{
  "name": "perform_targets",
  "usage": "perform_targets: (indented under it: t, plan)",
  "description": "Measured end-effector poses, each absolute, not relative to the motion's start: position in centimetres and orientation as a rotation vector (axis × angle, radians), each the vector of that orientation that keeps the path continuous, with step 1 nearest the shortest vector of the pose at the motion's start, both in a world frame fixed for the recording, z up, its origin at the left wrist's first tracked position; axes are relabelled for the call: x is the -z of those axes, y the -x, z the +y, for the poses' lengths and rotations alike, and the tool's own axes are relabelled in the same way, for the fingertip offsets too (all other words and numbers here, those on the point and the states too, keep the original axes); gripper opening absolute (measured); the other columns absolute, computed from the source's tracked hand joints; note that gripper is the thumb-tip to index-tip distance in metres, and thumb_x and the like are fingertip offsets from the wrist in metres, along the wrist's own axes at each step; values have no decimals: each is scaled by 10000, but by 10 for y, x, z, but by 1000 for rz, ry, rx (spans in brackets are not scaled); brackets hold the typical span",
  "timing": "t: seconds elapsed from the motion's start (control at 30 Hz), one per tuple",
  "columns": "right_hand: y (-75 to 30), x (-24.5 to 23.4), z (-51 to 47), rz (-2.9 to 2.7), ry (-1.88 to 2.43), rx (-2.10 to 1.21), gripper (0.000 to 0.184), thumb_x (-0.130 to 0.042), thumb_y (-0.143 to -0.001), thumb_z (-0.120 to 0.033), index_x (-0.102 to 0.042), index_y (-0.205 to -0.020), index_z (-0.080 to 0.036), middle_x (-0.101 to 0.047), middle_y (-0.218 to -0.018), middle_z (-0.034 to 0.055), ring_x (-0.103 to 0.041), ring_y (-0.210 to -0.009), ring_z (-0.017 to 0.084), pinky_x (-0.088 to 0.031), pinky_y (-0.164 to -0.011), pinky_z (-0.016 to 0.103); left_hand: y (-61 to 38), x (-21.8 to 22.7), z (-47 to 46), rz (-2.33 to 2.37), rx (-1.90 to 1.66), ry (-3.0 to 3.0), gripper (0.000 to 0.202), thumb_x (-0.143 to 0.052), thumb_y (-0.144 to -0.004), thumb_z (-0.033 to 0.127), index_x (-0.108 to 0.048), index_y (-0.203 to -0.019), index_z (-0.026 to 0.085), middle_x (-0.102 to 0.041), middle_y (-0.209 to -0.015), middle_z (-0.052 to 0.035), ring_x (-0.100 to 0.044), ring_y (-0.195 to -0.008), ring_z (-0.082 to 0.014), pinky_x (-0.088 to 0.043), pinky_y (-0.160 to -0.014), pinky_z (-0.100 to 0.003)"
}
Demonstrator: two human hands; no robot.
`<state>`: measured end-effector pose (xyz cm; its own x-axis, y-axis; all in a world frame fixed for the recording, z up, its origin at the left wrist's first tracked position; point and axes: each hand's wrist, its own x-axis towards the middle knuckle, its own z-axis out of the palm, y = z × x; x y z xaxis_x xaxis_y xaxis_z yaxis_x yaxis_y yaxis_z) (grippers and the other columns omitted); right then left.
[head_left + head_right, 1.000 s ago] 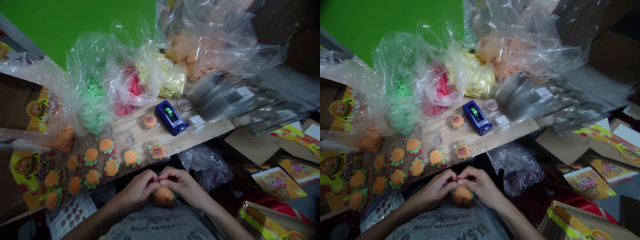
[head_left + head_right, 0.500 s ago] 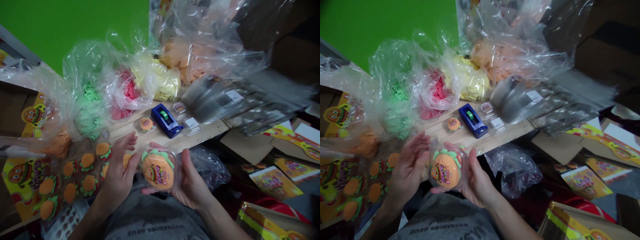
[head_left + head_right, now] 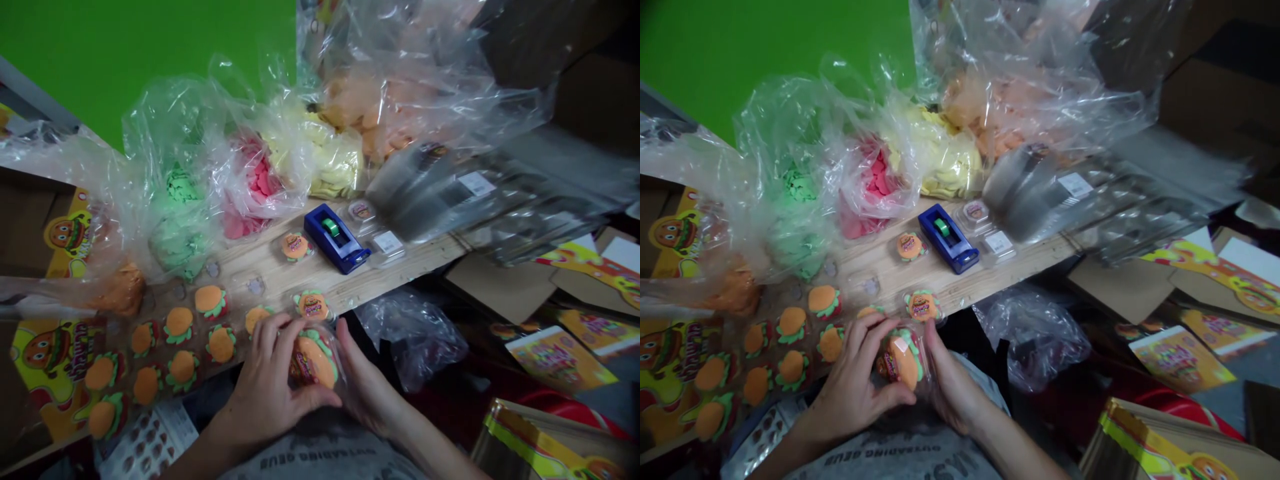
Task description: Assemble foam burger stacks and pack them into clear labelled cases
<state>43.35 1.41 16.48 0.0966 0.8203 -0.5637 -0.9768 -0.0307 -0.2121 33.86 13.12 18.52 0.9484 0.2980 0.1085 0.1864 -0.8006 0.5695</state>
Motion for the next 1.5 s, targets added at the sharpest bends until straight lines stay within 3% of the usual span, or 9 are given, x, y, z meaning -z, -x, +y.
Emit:
perform_targets:
  t: [0.2, 0.43, 0.5, 0.6, 0.83, 1.0, 1.17, 1.3, 1.5]
  plan:
    - [-417, -152, 7, 374, 877, -1545, 639, -526, -731, -721, -721, -1003, -177, -740, -959, 82, -623, -1065, 299, -430, -974, 400, -320, -154, 116, 479, -178, -2360, 776, -480, -697, 757, -551, -1178, 152, -551, -1071, -148, -546, -1022, -296, -506, -835, -460]
    - [-420, -150, 1, -53, 1324, -1507, 773, -504, -674, -785, -688, -1114, -177, -645, -1221, 72, -504, -1219, 314, -320, -1080, 378, -310, -154, 110, 513, -465, -2348, 650, -475, -716, 744, -588, -1005, 173, -593, -930, -100, -587, -839, -234, -524, -736, -392]
    - [-420, -146, 0, -95, 1347, -1518, 796, -464, -693, -793, -660, -1168, -185, -611, -1275, 65, -495, -1232, 309, -321, -1076, 365, -310, -155, 111, 476, -554, -2423, 615, -479, -751, 706, -578, -1040, 173, -608, -939, -100, -602, -849, -228, -525, -744, -370]
    - [-419, -140, -2, -129, 1340, -1515, 680, -420, -787, -726, -648, -1182, -222, -614, -1268, 36, -502, -1229, 285, -316, -1072, 343, -308, -157, 113, 441, -601, -2491, 524, -438, -833, 623, -569, -1054, 166, -626, -932, -101, -627, -847, -210, -531, -740, -330]
    - [-426, -152, 3, -379, 1186, -1481, 465, -406, -885, -594, -657, -1078, -254, -669, -1103, 39, -573, -1111, 234, -378, -1016, 384, -303, -171, 119, 585, -420, -2325, 110, -492, -877, 284, -549, -852, 194, -620, -813, -50, -617, -788, -170, -514, -704, -280]
    - [-432, -153, 6, -451, 1176, -1584, 546, -324, -911, -596, -594, -1220, -235, -613, -1237, 46, -499, -1218, 204, -293, -1086, 374, -303, -182, 129, 518, -324, -2336, 54, -518, -857, 178, -568, -866, 196, -652, -806, -30, -608, -767, -154, -497, -700, -262]
    - [-439, -147, 15, -454, 1207, -1622, 582, -344, -905, -598, -538, -1307, -225, -553, -1332, 62, -428, -1294, 220, -219, -1125, 417, -308, -179, 132, 597, -308, -2277, 82, -487, -872, 185, -567, -851, 185, -649, -808, -39, -614, -781, -158, -500, -694, -265]
    - [-437, -146, 22, -432, 1155, -1644, 629, -349, -885, -633, -586, -1261, -187, -569, -1308, 89, -375, -1327, 230, -150, -1144, 432, -312, -172, 128, 657, -286, -2236, 160, -427, -900, 223, -561, -822, 184, -648, -789, -47, -616, -757, -166, -499, -685, -292]
    - [-415, -139, 15, -184, 1175, -1520, 454, -522, -780, -657, -726, -956, -292, -685, -1051, 33, -547, -1122, 302, -338, -1041, 449, -306, -165, 124, 620, -150, -2176, 143, -465, -880, 264, -574, -819, 193, -627, -769, -41, -595, -732, -161, -500, -658, -282]
